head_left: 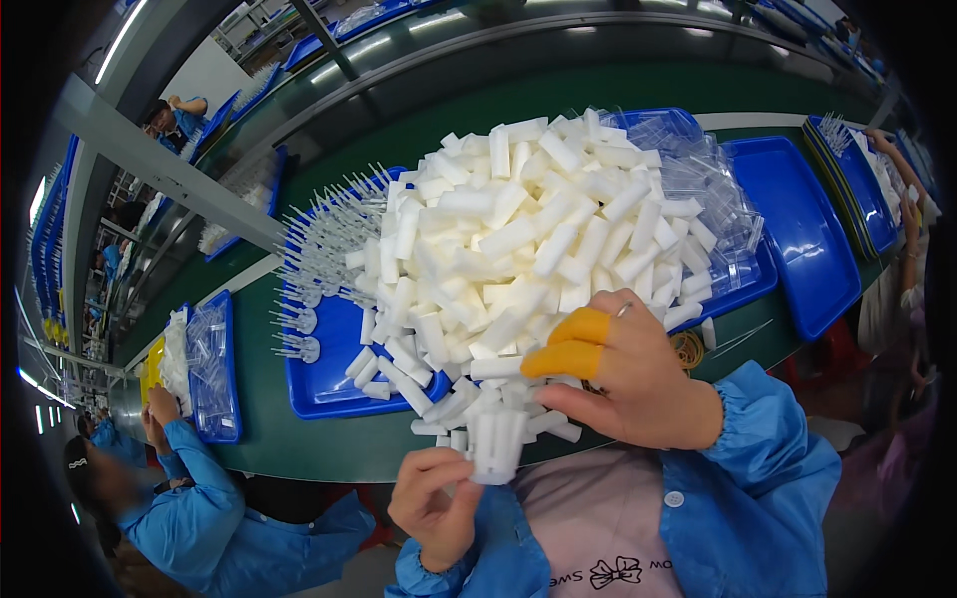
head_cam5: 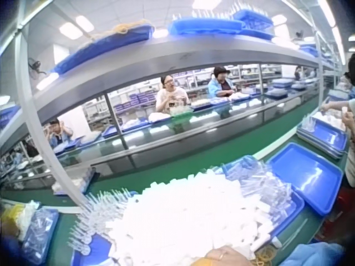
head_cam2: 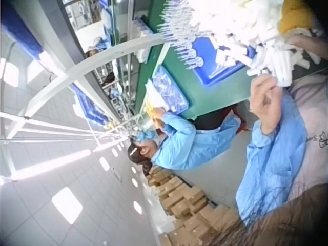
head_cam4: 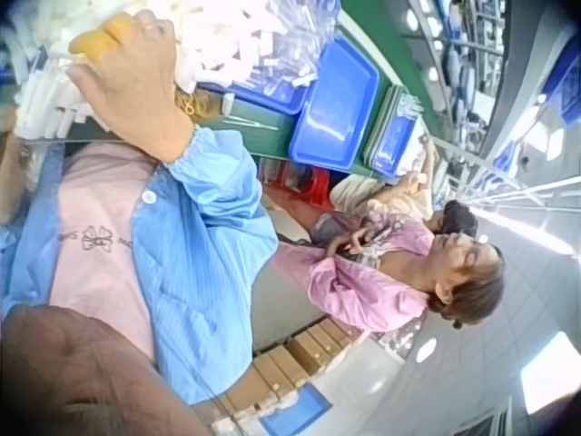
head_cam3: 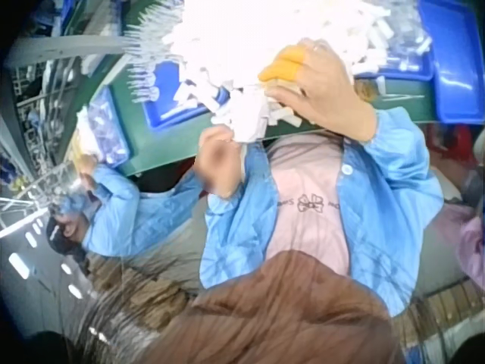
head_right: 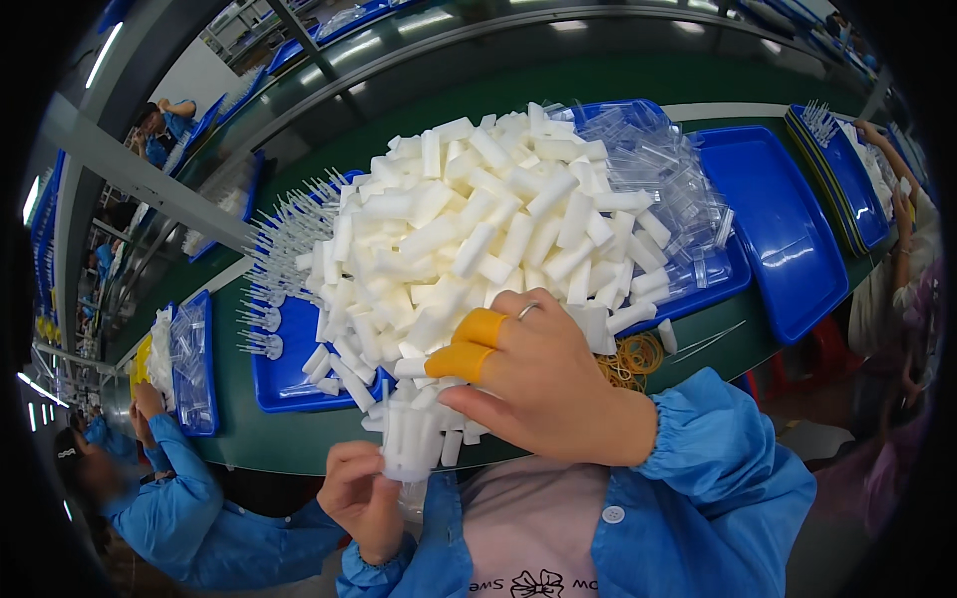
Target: The person assembles small white cylindrical components by inserting them into a clear plastic holder. They use a yellow rubber band to secure the bundle and then use scissors to trim the excess band. The process is repeated for multiple units on a factory assembly line.
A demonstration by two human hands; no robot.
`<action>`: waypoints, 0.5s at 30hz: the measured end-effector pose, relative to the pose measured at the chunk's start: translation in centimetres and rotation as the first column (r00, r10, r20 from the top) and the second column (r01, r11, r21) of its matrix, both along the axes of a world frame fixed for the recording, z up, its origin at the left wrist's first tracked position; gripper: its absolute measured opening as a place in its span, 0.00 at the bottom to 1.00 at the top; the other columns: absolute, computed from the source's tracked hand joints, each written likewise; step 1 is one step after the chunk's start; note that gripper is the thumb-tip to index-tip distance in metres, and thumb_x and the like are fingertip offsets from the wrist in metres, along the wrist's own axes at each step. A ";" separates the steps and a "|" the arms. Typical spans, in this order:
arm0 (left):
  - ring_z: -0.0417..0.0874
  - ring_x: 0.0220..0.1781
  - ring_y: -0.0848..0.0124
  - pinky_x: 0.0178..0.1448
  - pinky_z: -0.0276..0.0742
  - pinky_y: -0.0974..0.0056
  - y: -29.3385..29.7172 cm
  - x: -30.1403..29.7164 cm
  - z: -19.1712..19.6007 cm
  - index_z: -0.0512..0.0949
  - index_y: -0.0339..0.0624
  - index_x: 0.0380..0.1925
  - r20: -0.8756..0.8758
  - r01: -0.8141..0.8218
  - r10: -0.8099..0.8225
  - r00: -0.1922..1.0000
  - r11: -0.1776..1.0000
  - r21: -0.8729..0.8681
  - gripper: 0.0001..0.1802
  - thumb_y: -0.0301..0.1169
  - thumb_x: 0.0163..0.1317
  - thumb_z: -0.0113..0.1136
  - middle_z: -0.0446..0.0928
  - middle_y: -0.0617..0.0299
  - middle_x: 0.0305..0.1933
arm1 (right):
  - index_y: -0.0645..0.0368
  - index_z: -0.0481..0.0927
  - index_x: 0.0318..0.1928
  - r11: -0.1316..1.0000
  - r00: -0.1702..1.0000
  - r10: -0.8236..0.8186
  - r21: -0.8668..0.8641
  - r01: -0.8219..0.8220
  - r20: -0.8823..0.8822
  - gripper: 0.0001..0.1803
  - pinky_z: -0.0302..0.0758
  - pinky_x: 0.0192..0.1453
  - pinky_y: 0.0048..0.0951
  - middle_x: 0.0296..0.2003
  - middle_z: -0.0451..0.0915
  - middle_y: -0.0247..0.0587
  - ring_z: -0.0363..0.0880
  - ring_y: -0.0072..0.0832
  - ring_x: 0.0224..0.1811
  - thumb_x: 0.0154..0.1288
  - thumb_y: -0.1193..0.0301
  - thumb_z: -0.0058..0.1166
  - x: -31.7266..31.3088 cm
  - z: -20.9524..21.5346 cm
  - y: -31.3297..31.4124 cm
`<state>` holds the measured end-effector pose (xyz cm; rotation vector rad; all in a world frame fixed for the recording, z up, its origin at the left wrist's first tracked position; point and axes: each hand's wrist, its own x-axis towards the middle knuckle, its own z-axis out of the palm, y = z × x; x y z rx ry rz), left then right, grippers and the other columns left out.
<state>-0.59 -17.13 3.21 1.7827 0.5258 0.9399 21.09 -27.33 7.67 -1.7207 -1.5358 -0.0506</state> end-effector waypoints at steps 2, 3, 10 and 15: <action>0.73 0.39 0.72 0.44 0.70 0.69 0.3 -0.6 -0.3 0.76 0.35 0.32 0.019 -0.093 0.094 0.995 0.995 -0.038 0.08 0.21 0.51 0.63 0.71 0.57 0.38 | 0.51 0.81 0.36 0.994 0.989 -0.044 -0.090 0.057 0.139 0.13 0.63 0.47 0.34 0.32 0.74 0.33 0.70 0.31 0.37 0.49 0.63 0.64 -0.7 -0.7 1.1; 0.73 0.39 0.72 0.44 0.69 0.69 0.4 -0.7 -0.1 0.77 0.35 0.33 0.036 -0.120 0.121 0.992 0.992 -0.033 0.07 0.24 0.55 0.62 0.70 0.57 0.39 | 0.50 0.82 0.36 0.987 0.976 -0.061 -0.130 0.090 0.210 0.14 0.63 0.49 0.35 0.33 0.75 0.32 0.70 0.31 0.37 0.48 0.62 0.64 -1.0 -1.0 1.6; 0.72 0.39 0.72 0.44 0.69 0.69 1.4 -2.2 -0.5 0.77 0.35 0.33 0.069 -0.158 0.160 0.985 0.987 -0.039 0.07 0.25 0.55 0.62 0.71 0.57 0.39 | 0.52 0.78 0.30 0.980 0.950 -0.099 -0.135 0.145 0.297 0.08 0.63 0.48 0.34 0.33 0.75 0.31 0.71 0.30 0.39 0.49 0.65 0.61 -1.7 -1.7 2.3; 0.76 0.34 0.67 0.37 0.72 0.68 1.9 -2.5 0.1 0.82 0.38 0.29 0.075 -0.030 0.026 0.997 0.998 0.050 0.10 0.18 0.43 0.67 0.76 0.56 0.34 | 0.52 0.80 0.31 0.992 0.975 -0.105 -0.051 0.117 0.197 0.07 0.68 0.50 0.36 0.43 0.79 0.32 0.76 0.29 0.42 0.48 0.68 0.60 -1.5 -0.3 -0.1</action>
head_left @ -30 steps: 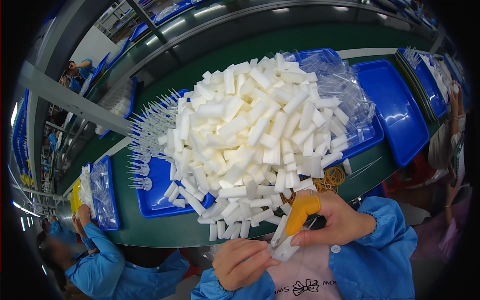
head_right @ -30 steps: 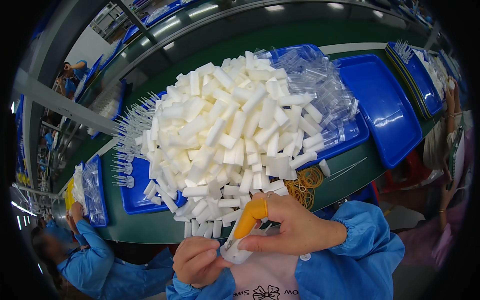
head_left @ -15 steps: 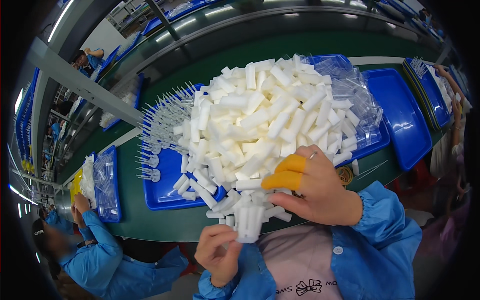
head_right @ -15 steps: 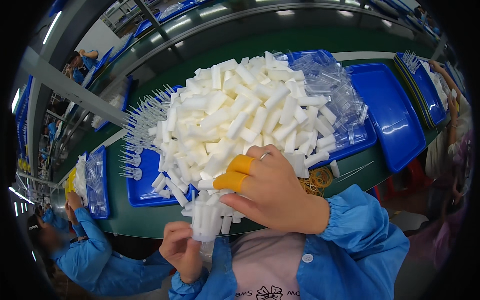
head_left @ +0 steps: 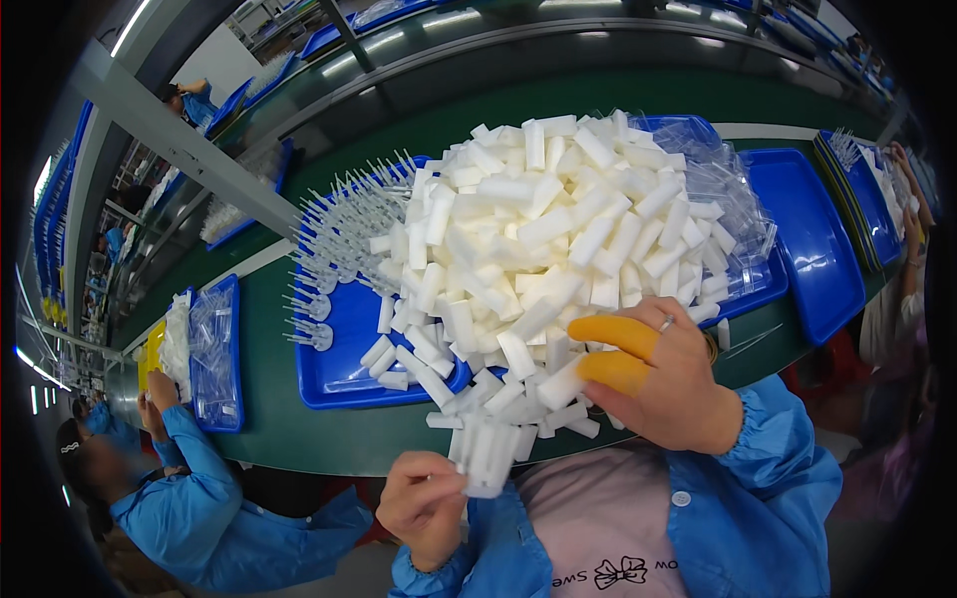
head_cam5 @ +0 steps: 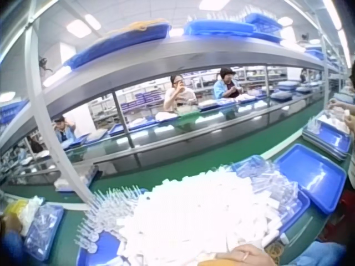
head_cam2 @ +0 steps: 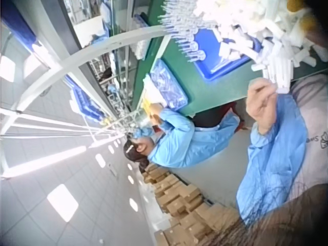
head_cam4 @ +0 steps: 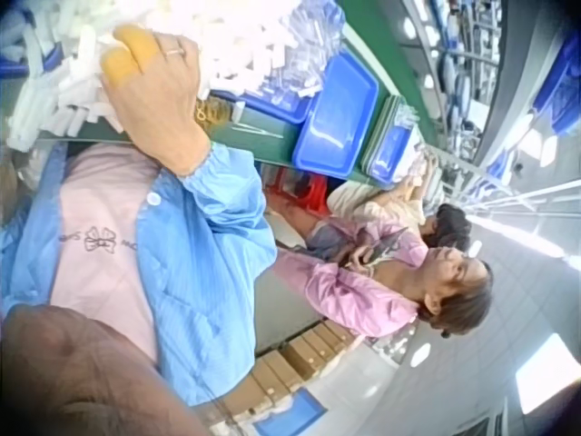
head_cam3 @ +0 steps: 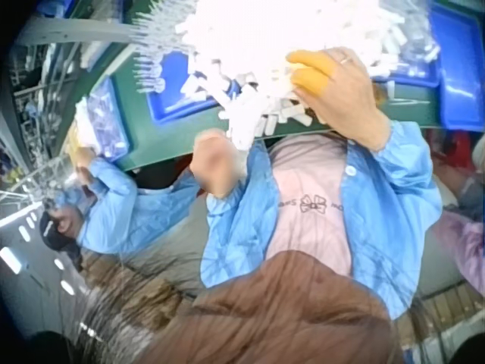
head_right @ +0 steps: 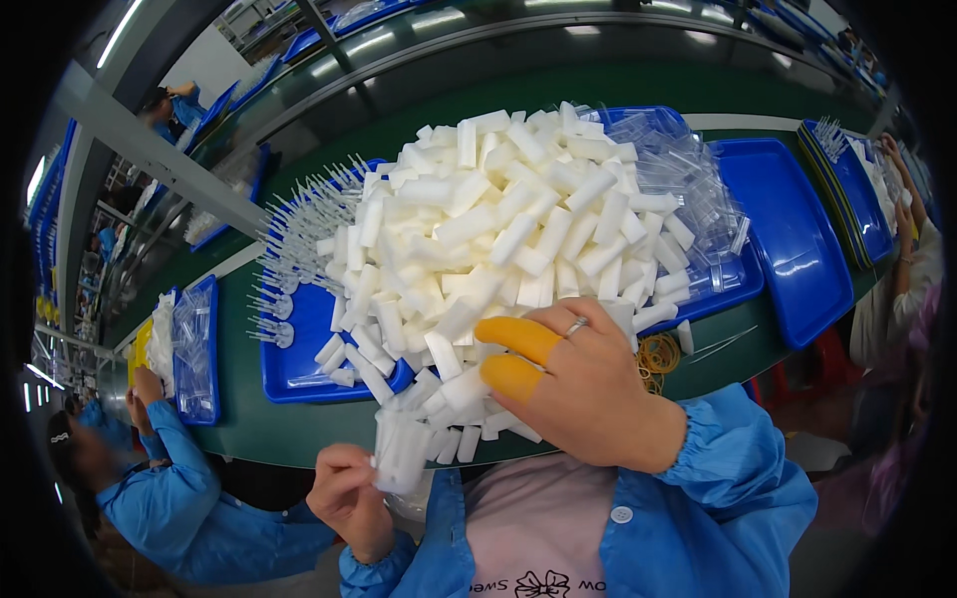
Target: The person assembles small white cylindrical components by inserting them into a clear plastic holder. They use a yellow rubber band to secure the bundle and then use scissors to trim the excess band. The process is repeated for multiple units on a factory assembly line.
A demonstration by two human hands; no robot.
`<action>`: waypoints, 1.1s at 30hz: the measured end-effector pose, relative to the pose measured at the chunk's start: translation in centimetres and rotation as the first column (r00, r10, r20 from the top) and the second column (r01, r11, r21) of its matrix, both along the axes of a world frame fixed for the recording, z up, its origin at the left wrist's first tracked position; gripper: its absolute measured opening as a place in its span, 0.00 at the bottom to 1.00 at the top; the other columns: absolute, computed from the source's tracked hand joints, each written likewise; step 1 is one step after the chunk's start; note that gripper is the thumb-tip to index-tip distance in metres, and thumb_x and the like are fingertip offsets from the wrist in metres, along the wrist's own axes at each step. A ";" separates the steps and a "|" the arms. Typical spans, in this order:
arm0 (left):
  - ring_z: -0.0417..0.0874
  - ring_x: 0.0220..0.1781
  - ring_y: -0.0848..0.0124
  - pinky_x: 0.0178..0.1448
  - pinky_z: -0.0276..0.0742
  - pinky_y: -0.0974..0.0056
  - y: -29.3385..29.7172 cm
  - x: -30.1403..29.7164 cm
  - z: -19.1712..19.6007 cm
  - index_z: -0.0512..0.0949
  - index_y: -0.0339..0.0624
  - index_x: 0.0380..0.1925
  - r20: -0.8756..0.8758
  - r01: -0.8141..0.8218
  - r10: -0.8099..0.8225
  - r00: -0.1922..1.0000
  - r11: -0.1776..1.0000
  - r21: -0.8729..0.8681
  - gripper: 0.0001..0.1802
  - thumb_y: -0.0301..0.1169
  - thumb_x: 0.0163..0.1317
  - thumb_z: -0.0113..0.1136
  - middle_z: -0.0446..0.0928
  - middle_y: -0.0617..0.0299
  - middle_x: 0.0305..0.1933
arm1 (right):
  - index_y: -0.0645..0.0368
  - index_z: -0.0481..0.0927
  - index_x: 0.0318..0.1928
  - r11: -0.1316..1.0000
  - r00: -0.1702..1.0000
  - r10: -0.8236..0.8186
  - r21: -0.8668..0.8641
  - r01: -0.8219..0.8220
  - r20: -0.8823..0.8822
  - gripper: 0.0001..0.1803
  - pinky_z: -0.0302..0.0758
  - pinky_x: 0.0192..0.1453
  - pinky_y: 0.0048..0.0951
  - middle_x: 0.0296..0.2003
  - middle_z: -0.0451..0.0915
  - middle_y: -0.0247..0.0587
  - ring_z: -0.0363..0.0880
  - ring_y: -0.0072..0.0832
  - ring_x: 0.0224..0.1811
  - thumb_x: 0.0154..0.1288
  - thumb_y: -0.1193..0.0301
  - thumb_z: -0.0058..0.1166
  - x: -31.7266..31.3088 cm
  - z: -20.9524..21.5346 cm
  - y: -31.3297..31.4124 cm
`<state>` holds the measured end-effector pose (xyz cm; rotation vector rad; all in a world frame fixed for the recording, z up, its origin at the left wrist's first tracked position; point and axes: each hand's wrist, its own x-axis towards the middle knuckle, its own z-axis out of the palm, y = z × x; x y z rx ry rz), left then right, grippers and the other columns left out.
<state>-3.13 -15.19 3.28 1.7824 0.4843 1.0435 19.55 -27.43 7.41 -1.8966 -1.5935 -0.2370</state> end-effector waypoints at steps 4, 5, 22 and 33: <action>0.78 0.31 0.67 0.34 0.72 0.67 -0.1 0.5 0.8 0.84 0.41 0.26 -0.024 0.255 -0.254 0.967 0.964 0.075 0.12 0.17 0.37 0.69 0.79 0.59 0.32 | 0.51 0.81 0.31 0.997 0.998 0.009 0.081 -0.014 0.061 0.09 0.71 0.51 0.36 0.40 0.80 0.32 0.78 0.28 0.40 0.44 0.70 0.59 0.7 0.4 -1.3; 0.78 0.31 0.67 0.34 0.72 0.67 -0.2 0.7 0.9 0.84 0.41 0.27 -0.036 0.273 -0.271 0.962 0.958 0.087 0.13 0.17 0.36 0.69 0.79 0.59 0.32 | 0.51 0.81 0.31 0.994 0.997 0.011 0.107 -0.019 0.072 0.09 0.71 0.51 0.36 0.39 0.81 0.32 0.79 0.28 0.38 0.43 0.70 0.59 0.8 0.2 -1.3; 0.78 0.31 0.70 0.31 0.74 0.69 -1.1 2.5 2.4 0.86 0.47 0.29 -0.192 0.404 -0.356 0.914 0.825 0.395 0.18 0.22 0.31 0.68 0.79 0.66 0.33 | 0.55 0.81 0.37 0.958 0.856 0.281 0.071 -0.278 -0.435 0.09 0.75 0.41 0.28 0.34 0.81 0.34 0.78 0.27 0.33 0.53 0.71 0.63 1.5 -0.4 -1.9; 0.77 0.33 0.72 0.32 0.75 0.70 -1.3 3.4 3.1 0.85 0.48 0.34 -0.317 0.503 -0.390 0.864 0.643 0.578 0.18 0.26 0.36 0.64 0.78 0.68 0.35 | 0.60 0.81 0.36 0.880 0.633 0.359 0.022 -0.475 -0.686 0.08 0.73 0.35 0.26 0.33 0.80 0.38 0.78 0.29 0.31 0.55 0.71 0.61 3.3 1.3 -2.9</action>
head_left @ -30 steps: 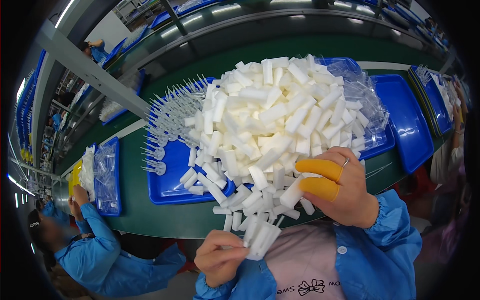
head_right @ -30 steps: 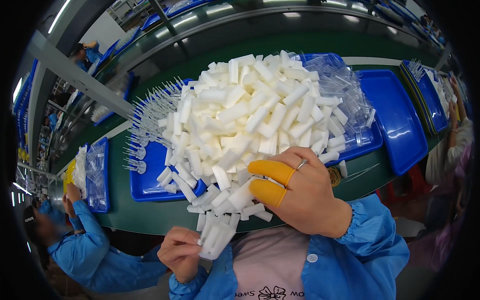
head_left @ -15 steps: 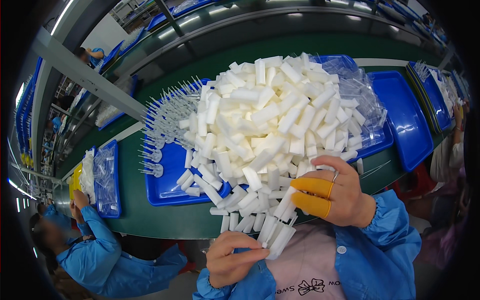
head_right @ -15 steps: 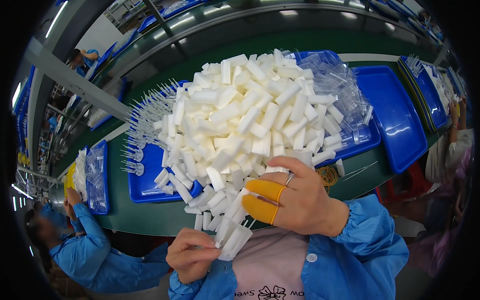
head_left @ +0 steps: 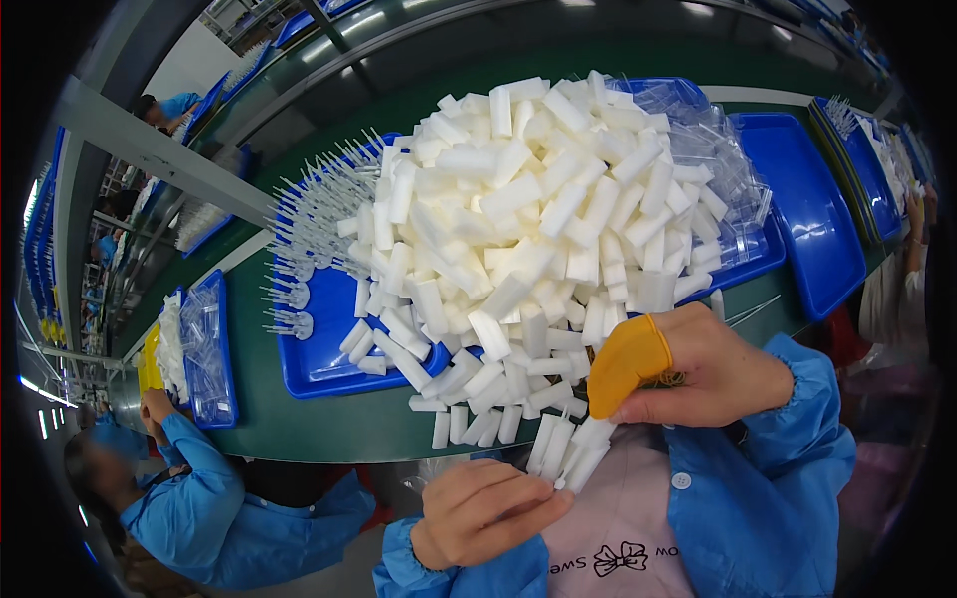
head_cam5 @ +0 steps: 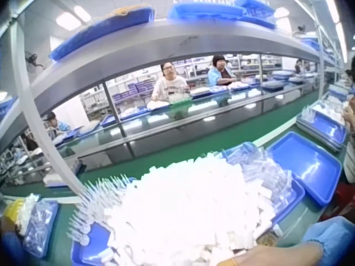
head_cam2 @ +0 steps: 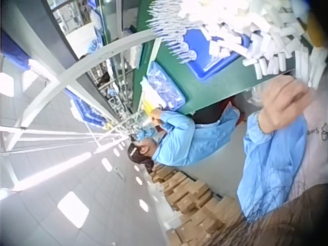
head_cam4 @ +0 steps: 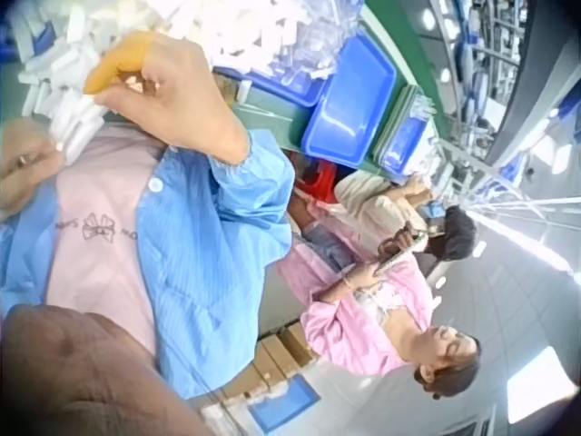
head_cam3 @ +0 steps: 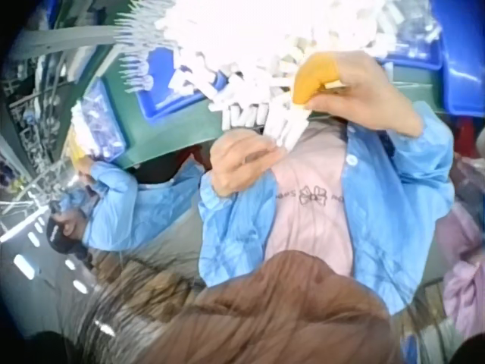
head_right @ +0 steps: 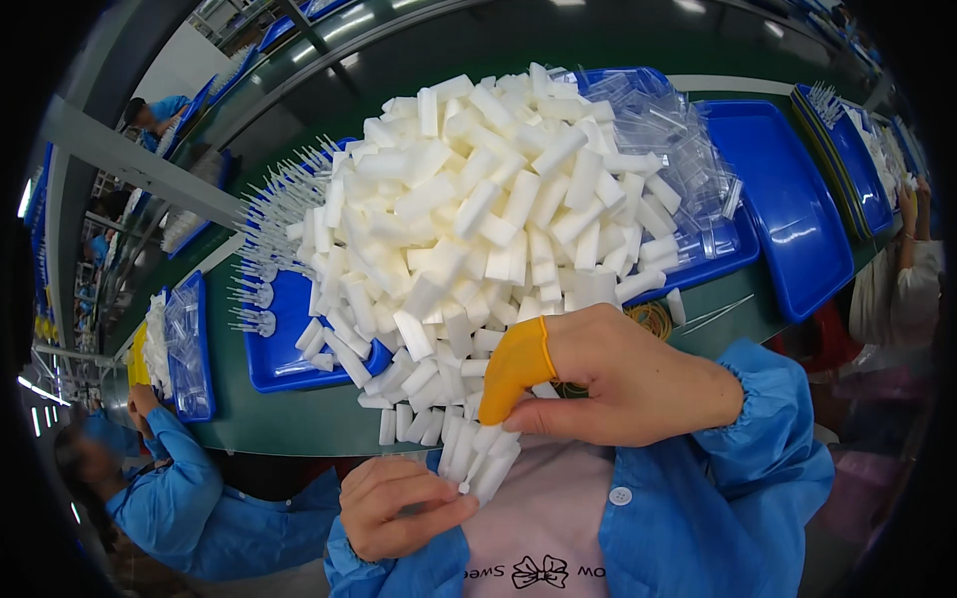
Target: The person assembles small white cylindrical components by inserting them into a clear plastic holder. They use a yellow rubber band to secure the bundle and then use scissors to trim the excess band. The process is repeated for multiple units on a factory assembly line.
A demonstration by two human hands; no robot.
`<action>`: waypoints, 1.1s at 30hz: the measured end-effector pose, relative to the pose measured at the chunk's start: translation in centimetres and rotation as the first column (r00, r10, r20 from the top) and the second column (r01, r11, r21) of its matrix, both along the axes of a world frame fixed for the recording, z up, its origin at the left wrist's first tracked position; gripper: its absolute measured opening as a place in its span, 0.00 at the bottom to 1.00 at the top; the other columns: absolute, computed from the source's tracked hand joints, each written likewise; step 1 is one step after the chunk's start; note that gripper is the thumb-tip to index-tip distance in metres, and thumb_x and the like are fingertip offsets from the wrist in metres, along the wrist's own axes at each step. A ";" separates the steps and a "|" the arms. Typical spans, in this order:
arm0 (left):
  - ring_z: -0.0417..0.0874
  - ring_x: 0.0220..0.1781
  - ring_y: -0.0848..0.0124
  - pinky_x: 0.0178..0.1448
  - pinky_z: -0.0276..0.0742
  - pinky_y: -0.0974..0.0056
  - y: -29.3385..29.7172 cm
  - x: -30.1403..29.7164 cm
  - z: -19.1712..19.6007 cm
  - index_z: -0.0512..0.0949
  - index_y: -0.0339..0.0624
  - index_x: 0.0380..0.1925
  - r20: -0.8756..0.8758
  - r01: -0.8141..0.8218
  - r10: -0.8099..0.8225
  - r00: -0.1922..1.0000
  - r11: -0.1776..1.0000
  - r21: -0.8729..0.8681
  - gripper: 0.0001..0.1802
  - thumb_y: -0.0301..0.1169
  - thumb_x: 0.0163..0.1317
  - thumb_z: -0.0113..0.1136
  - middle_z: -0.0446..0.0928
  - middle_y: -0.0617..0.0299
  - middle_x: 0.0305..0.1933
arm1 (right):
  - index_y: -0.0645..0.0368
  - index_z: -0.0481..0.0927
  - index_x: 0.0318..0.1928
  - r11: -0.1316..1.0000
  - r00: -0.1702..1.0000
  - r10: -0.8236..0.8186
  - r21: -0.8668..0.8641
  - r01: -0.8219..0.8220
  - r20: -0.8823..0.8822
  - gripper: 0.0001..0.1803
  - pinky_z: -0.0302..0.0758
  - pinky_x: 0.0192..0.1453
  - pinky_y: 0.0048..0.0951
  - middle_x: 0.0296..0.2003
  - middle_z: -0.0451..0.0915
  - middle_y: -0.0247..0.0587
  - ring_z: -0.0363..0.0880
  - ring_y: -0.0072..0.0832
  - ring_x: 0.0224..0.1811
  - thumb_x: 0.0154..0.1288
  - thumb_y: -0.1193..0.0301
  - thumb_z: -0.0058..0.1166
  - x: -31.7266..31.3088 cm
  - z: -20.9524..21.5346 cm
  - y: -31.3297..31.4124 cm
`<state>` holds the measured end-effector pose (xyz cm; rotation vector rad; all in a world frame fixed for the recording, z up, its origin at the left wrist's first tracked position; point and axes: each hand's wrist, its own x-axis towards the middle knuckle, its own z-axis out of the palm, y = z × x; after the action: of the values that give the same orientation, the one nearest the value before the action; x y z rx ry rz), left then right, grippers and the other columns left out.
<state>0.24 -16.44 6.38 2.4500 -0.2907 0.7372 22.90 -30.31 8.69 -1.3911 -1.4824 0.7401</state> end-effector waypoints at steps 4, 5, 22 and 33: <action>0.77 0.33 0.72 0.33 0.75 0.71 -0.1 0.1 0.2 0.84 0.48 0.36 -0.001 0.048 -0.048 0.999 0.999 -0.005 0.19 0.26 0.37 0.63 0.78 0.68 0.37 | 0.58 0.81 0.35 0.995 0.990 0.082 -0.053 -0.088 -0.115 0.07 0.73 0.36 0.29 0.32 0.79 0.38 0.78 0.35 0.32 0.55 0.71 0.60 0.0 0.5 -0.3; 0.77 0.34 0.72 0.34 0.76 0.70 -0.2 0.2 0.3 0.84 0.48 0.36 0.003 0.053 -0.053 0.999 0.999 0.013 0.19 0.25 0.37 0.63 0.78 0.67 0.37 | 0.58 0.81 0.35 0.992 0.984 0.089 -0.077 -0.102 -0.154 0.07 0.73 0.36 0.30 0.31 0.79 0.38 0.78 0.35 0.32 0.56 0.71 0.60 -0.4 0.4 -0.3; 0.72 0.57 0.46 0.59 0.69 0.50 0.0 1.9 0.2 0.60 0.41 0.62 -0.302 0.112 -0.262 0.917 0.894 -0.434 0.45 0.27 0.42 0.73 0.67 0.40 0.60 | 0.55 0.77 0.39 0.982 0.984 0.104 -0.143 -0.125 -0.147 0.09 0.72 0.34 0.34 0.32 0.77 0.38 0.77 0.37 0.30 0.61 0.67 0.56 -2.8 -0.5 -1.6; 0.74 0.55 0.47 0.55 0.71 0.52 -0.2 2.6 -0.9 0.60 0.41 0.63 -0.182 0.175 -0.305 0.935 0.841 -0.512 0.46 0.26 0.42 0.74 0.71 0.43 0.55 | 0.55 0.73 0.44 0.989 0.991 0.043 -0.134 -0.060 -0.128 0.16 0.74 0.36 0.34 0.41 0.75 0.39 0.78 0.35 0.37 0.56 0.67 0.61 -3.1 -0.6 -1.9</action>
<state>2.80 -16.59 5.47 1.9449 -0.2678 0.3212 19.75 -32.23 8.08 -1.3869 -1.3955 0.9605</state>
